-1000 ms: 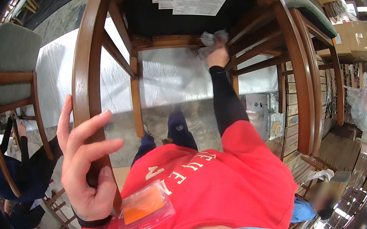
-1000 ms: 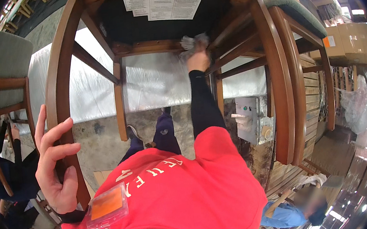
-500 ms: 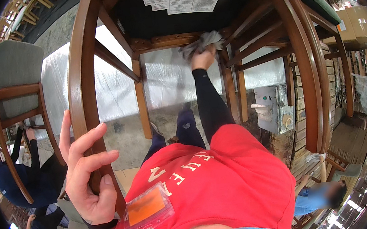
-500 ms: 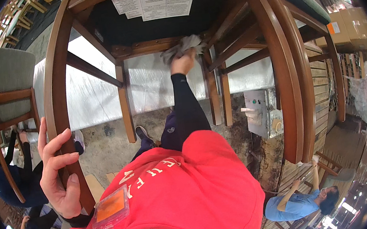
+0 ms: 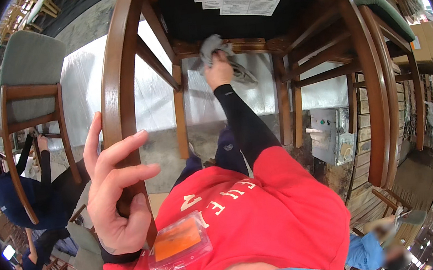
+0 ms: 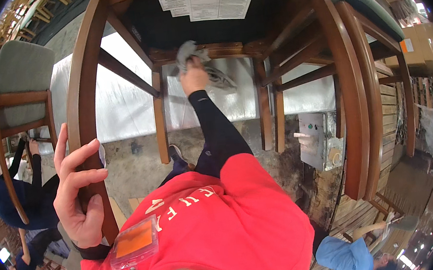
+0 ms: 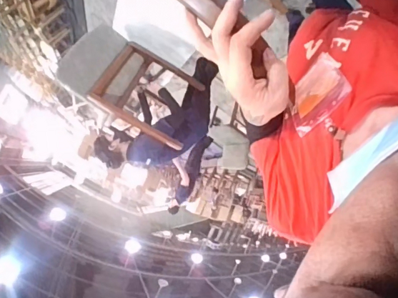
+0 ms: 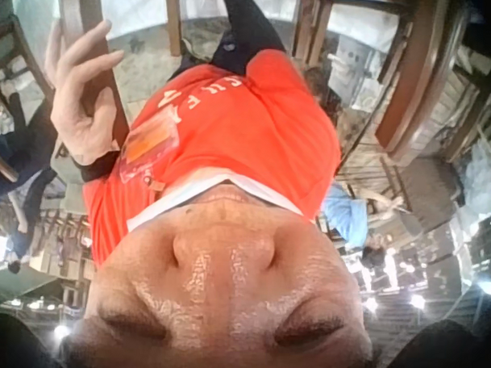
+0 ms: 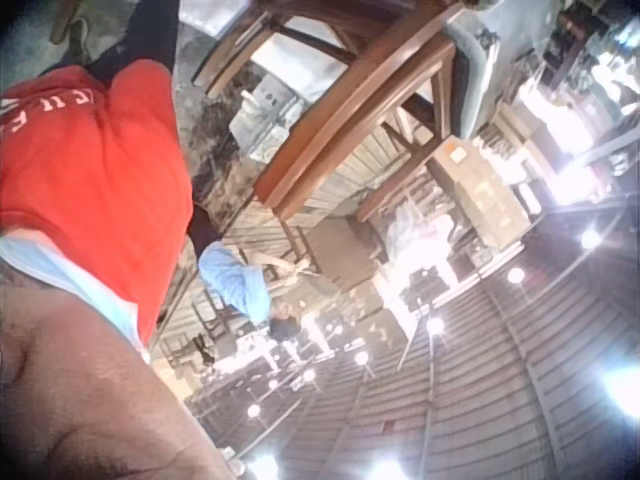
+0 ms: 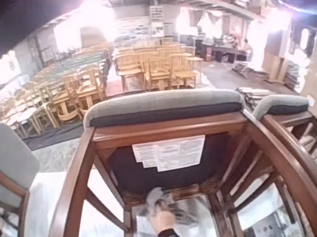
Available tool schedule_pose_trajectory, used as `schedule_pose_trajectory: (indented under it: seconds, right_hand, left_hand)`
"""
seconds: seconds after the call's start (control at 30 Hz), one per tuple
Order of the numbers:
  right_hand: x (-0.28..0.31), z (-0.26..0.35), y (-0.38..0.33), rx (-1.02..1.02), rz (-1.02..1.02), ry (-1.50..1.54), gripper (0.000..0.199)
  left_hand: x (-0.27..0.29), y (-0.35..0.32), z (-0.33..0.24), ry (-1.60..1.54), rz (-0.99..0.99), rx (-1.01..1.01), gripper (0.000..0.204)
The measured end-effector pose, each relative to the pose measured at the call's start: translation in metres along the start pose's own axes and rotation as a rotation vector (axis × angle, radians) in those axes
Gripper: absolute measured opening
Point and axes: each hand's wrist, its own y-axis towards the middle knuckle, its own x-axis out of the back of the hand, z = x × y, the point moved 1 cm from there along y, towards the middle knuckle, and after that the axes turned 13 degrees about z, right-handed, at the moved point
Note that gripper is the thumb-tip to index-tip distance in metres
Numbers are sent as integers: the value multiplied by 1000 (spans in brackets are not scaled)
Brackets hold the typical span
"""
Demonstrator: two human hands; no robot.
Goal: The person repeatedly lifts wooden chairs, wipes the underside and legs with a cloth, and sets them back down. The person handles multiple chairs one at a time in a warehouse-like area filled with furniture.
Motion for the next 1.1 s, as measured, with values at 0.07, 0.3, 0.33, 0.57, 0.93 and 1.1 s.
schedule_pose_trajectory:
  seconds: [0.07,0.3,0.33,0.57,0.93,1.1]
  right_hand:
    - [-9,39,8,-13,91,95,39]
    - [0,58,16,195,-4,336,36]
    - [2,65,17,205,17,422,35]
    - [0,71,60,65,388,-117,37]
    - [17,39,21,162,-127,412,54]
    - [-22,69,10,279,3,497,52]
  left_hand:
    - [-1,2,1,-10,7,1,40]
    - [0,-2,4,23,-8,9,41]
    - [-1,-2,4,9,-10,24,41]
    - [3,-2,8,-17,22,-15,45]
    - [1,3,19,-81,42,-78,49]
    - [7,5,19,-87,89,-44,51]
